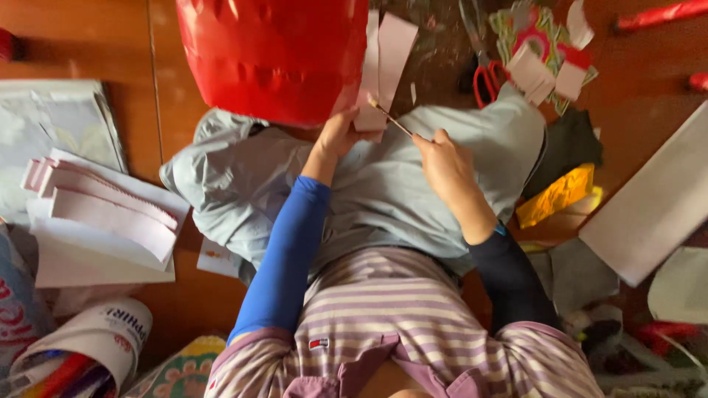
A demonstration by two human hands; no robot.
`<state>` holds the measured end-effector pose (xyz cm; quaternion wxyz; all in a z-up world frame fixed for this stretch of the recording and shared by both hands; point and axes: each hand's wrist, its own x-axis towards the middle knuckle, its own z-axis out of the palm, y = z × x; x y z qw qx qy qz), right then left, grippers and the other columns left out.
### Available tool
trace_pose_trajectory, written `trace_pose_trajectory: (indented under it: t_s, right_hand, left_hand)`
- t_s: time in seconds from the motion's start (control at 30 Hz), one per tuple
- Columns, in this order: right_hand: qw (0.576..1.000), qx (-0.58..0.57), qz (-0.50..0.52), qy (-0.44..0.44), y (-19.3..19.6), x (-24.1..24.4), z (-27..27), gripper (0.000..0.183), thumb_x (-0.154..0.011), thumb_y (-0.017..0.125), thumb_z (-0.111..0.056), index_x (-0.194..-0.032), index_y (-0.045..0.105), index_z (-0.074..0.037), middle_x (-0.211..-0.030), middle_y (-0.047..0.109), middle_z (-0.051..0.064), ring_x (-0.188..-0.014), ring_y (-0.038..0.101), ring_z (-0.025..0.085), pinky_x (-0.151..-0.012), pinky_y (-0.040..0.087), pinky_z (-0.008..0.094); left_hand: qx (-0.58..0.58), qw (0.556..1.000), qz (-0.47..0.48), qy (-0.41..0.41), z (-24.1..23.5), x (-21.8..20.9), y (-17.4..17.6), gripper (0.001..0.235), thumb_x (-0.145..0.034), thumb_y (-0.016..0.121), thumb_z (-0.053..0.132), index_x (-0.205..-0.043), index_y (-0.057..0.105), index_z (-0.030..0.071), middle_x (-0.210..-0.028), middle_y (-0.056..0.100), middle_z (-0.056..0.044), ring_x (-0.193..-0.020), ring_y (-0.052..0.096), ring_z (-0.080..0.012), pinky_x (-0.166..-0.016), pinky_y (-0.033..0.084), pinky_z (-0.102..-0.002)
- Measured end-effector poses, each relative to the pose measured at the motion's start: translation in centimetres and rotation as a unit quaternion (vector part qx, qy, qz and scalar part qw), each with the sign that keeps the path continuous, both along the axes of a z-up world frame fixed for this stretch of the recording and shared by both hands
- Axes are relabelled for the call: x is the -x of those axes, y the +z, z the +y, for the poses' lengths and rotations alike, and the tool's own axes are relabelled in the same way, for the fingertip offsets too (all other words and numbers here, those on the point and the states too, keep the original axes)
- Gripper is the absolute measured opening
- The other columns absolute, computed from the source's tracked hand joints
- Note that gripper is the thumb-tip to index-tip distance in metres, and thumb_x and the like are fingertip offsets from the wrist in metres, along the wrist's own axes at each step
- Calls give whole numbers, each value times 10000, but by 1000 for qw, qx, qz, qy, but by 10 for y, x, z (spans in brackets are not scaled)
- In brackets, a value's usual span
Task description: Cutting pink paper strips and applying red paper covering to a bamboo structure to create a decorative craft item.
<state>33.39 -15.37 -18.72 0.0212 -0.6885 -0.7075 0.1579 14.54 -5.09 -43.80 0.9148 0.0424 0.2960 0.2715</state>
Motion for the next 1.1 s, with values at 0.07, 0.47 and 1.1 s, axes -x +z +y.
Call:
trace_pose_trajectory:
  t_s: [0.07,0.47,1.1]
  right_hand:
    - [999,30,18,-10,14,11,-21,331,-943,587,-75,-1248,710,-120,-833,654,208,-707,663,396,-620,537,500]
    - [995,72,42,-52,-6,-7,-63,288,-1011,565,-38,-1282,660,-31,-860,682,242,-754,690,395,-667,556,491]
    - [990,-40,72,-118,-136,4,100,371,-977,513,-60,-1328,629,-90,-909,699,245,-870,670,462,-751,521,569]
  left_hand:
    - [12,1000,13,13,-1,4,12,393,-1043,409,202,-1332,493,-51,-1219,661,-235,-1091,682,-446,-857,621,-600]
    - [-5,999,38,25,4,9,32,390,-1040,431,212,-1356,488,-9,-1225,666,-198,-1083,695,-397,-838,628,-586]
    - [-12,994,103,-31,-7,20,15,424,-1073,467,270,-1372,515,-26,-1287,657,-199,-1154,683,-371,-941,620,-510]
